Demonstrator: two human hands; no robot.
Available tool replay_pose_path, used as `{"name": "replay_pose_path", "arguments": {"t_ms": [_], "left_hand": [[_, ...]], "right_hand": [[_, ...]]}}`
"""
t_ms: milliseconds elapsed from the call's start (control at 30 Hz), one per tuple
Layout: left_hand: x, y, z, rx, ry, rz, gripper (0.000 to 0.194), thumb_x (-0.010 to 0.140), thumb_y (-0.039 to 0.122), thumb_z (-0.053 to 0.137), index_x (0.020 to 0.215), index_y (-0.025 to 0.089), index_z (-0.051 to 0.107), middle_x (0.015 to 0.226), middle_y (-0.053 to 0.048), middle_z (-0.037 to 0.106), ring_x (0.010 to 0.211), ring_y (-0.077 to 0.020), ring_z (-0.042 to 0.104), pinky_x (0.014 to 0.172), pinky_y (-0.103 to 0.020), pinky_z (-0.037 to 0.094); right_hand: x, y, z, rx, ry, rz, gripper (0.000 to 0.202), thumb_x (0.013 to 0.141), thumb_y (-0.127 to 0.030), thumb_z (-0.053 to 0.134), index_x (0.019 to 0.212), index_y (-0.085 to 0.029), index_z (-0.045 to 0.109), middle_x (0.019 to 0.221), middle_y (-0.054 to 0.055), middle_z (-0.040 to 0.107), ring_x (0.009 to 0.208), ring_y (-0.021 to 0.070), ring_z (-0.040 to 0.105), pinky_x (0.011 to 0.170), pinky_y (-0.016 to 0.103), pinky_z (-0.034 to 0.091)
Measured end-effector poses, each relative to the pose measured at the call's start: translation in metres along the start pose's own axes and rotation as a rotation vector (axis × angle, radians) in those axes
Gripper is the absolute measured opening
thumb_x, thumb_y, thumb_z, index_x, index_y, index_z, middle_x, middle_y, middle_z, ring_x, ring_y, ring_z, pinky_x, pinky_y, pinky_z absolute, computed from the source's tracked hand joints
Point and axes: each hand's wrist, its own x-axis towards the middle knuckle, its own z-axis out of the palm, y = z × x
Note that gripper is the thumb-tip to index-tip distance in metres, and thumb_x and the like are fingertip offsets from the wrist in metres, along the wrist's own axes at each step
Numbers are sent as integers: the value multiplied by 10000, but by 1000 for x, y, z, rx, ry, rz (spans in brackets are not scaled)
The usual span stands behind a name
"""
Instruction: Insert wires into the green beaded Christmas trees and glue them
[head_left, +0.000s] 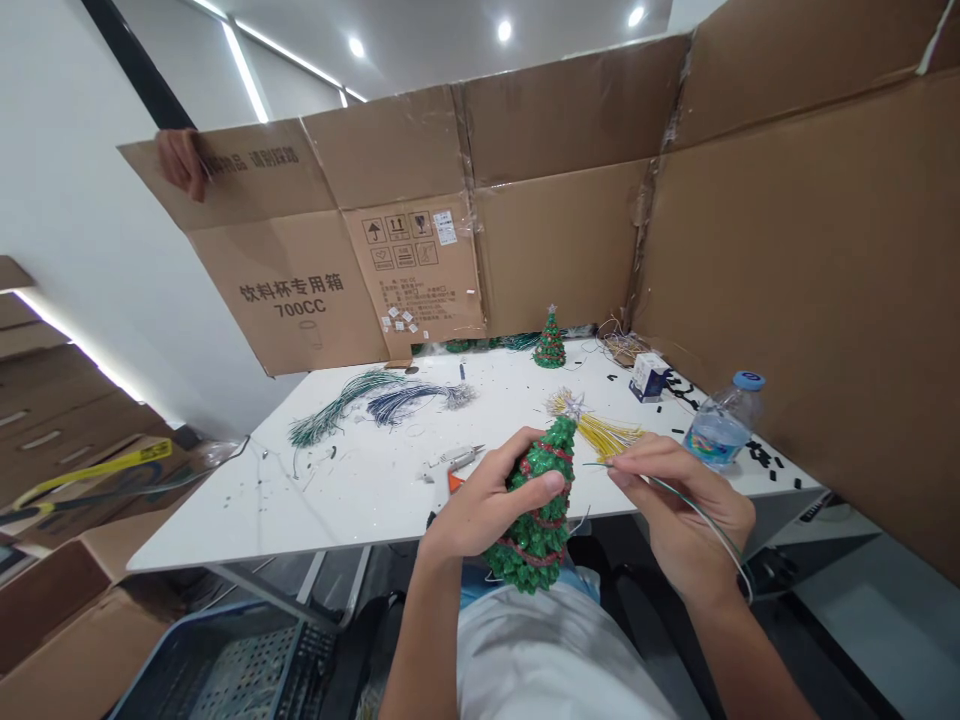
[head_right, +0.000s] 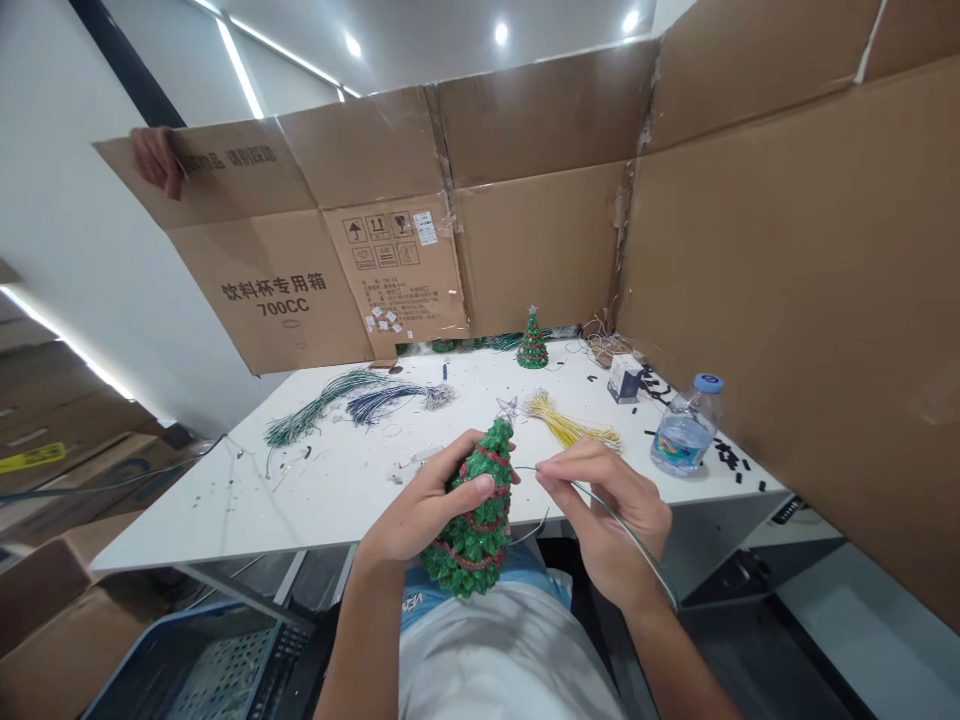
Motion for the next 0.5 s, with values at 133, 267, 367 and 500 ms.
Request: {"name": "replay_pose_path", "arguments": {"t_ms": [133,267,367,500], "left_hand": [[-1,-1,-1,-23,-2,-10,406,1033,572,699,1261,243,636,1167,-53,744,1132,-277,688,995,-365,542],[-1,3,1,78,-13,19,391,1029,555,705,1263,244,664,1139,-35,726,1088,-254,657,988,-349,517],[-1,7,1,122,-34,34,376,1025,545,718,1248,245,674,1102,-20,696,1041,-229,625,950,-321,493],[-1,7,1,112,-44,40,372,1034,531,704,1267,244,663,1142,-29,692,1071,-235,621,950,-313,485]], "right_hand": [[-4,5,0,40,50,89,241,915,-49,832,985,-279,853,890,11,815,849,186,754,664,295,605],[-7,5,4,112,81,180,181,911,-122,861,952,-298,865,891,28,819,807,200,754,513,266,539],[-6,3,6,151,54,153,221,905,-107,861,972,-316,879,907,32,832,816,211,754,498,279,526],[-4,2,6,116,11,90,316,896,-36,847,1018,-326,879,941,17,840,880,213,764,677,349,616]]}}
